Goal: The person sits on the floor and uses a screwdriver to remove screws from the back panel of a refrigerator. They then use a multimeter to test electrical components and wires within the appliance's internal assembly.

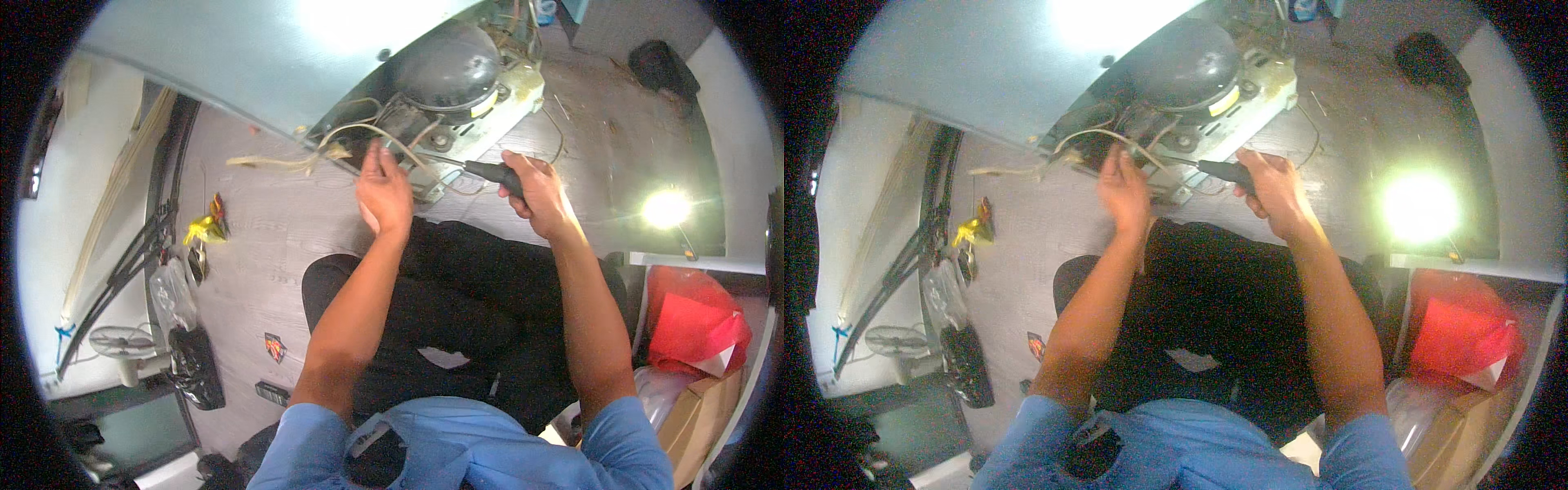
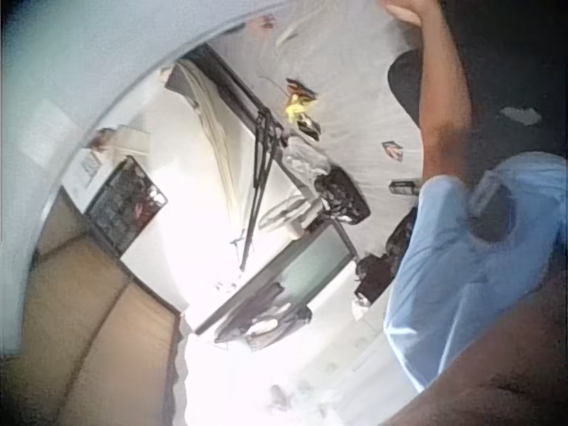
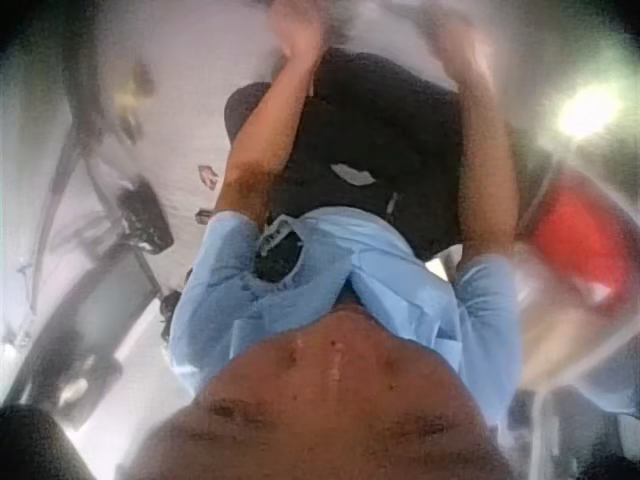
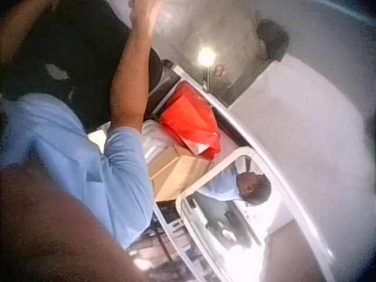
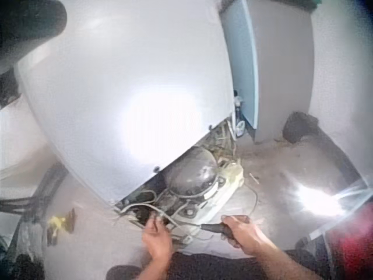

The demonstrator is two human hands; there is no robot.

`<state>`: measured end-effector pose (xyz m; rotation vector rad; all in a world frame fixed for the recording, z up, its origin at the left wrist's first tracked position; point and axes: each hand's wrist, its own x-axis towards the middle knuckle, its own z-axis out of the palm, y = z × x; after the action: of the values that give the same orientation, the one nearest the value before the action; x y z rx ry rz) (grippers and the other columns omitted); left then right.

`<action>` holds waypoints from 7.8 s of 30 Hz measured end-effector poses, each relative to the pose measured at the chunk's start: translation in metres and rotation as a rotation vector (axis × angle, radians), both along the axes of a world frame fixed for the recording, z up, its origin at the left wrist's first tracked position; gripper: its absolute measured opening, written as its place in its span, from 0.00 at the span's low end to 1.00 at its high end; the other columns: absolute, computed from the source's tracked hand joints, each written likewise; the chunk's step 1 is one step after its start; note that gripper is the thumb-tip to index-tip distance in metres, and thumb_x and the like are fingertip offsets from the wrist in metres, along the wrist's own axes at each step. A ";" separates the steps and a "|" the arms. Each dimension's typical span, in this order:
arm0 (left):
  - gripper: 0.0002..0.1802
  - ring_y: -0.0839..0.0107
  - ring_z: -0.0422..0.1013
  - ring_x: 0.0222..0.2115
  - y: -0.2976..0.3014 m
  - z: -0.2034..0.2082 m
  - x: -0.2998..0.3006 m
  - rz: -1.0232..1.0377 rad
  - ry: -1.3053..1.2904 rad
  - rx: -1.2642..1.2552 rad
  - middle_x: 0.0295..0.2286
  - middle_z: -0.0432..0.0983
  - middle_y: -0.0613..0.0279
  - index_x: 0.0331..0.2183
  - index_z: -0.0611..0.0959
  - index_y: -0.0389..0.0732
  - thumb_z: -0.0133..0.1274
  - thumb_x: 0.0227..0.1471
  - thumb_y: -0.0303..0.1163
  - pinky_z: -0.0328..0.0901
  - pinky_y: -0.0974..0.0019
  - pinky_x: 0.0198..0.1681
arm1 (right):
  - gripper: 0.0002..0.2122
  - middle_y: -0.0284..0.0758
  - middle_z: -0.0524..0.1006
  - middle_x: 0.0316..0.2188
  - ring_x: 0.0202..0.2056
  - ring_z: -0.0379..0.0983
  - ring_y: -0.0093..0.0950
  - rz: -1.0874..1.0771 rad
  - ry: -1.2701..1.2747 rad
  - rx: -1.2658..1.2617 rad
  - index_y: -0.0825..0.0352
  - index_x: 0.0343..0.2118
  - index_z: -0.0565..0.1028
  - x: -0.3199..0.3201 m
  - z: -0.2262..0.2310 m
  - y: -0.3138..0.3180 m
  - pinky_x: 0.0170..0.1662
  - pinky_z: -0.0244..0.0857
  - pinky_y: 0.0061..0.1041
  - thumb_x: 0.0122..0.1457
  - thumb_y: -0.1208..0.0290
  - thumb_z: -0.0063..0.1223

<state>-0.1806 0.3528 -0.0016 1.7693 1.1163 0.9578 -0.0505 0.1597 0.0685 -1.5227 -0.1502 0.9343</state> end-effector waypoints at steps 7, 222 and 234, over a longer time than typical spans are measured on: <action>0.18 0.68 0.75 0.18 0.011 0.020 0.017 0.024 0.167 0.458 0.20 0.78 0.52 0.50 0.78 0.35 0.50 0.59 0.30 0.66 0.63 0.21 | 0.22 0.34 0.74 0.17 0.13 0.62 0.18 0.025 -0.107 -0.096 0.70 0.31 0.79 0.005 -0.010 0.000 0.17 0.55 0.23 0.60 0.51 0.48; 0.06 0.73 0.64 0.17 0.023 0.008 0.046 0.031 0.229 -0.339 0.23 0.71 0.59 0.36 0.76 0.34 0.52 0.54 0.24 0.58 0.70 0.16 | 0.12 0.46 0.77 0.36 0.39 0.77 0.42 0.035 -0.613 0.006 0.72 0.35 0.77 -0.026 -0.083 0.062 0.41 0.73 0.39 0.56 0.66 0.52; 0.05 0.75 0.66 0.18 0.028 0.008 0.035 -0.095 0.154 -0.418 0.25 0.76 0.62 0.33 0.80 0.37 0.53 0.55 0.27 0.59 0.70 0.18 | 0.10 0.44 0.78 0.33 0.33 0.79 0.35 0.094 -0.989 -0.099 0.70 0.34 0.77 -0.045 -0.085 0.077 0.36 0.75 0.31 0.51 0.70 0.53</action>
<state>-0.1456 0.3811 0.0061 1.5518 1.2148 0.4915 -0.0956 0.2372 -0.0162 -1.9683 -0.8936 0.1821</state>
